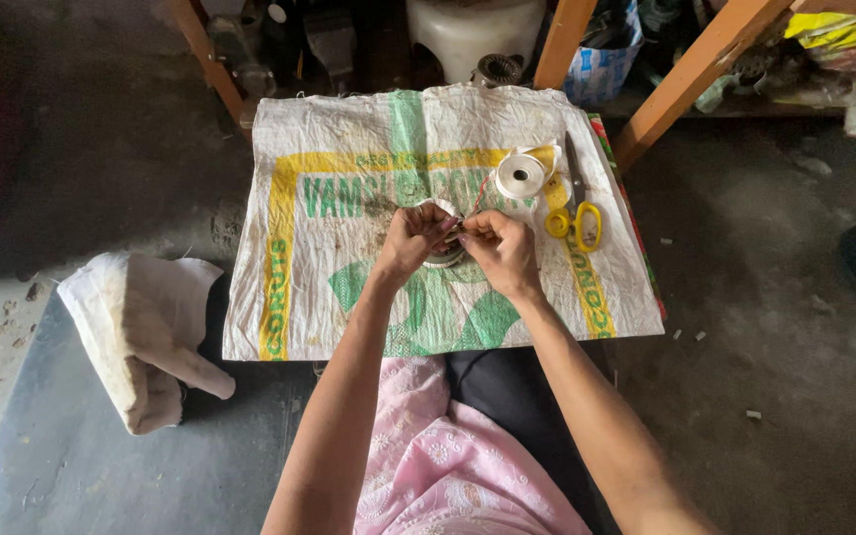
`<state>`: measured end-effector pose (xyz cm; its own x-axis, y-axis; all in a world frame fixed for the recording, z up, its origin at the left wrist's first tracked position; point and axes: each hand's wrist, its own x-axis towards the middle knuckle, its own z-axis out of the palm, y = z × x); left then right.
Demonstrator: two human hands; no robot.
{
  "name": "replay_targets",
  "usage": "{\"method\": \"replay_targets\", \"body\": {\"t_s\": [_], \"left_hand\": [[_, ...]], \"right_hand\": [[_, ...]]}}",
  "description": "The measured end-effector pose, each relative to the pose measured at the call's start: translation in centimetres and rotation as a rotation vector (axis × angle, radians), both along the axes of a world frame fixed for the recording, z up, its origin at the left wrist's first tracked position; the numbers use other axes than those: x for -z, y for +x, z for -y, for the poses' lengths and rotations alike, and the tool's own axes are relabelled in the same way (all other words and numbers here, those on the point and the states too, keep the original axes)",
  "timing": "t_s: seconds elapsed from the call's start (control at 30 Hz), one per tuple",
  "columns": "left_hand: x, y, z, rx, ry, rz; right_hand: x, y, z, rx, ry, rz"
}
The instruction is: The person wraps a white ribbon around a small bundle of wires held in the left hand, then uses a needle and thread to stitch the ribbon in place. The person continues stitching around the bundle to secure the ribbon.
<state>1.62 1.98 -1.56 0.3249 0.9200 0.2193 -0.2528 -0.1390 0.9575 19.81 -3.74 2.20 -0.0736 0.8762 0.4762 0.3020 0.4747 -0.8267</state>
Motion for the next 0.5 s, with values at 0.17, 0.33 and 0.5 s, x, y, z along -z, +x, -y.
{"method": "replay_targets", "body": {"t_s": [0.17, 0.33, 0.5], "left_hand": [[-0.7, -0.1, 0.3, 0.002, -0.037, -0.008], [-0.8, 0.0, 0.4, 0.001, -0.063, -0.013], [-0.3, 0.1, 0.1, 0.007, -0.047, 0.022]], "right_hand": [[0.4, -0.1, -0.5, 0.055, -0.004, 0.045], [0.6, 0.2, -0.7, 0.054, -0.014, 0.066], [-0.4, -0.5, -0.1, 0.038, 0.047, 0.013]]}}
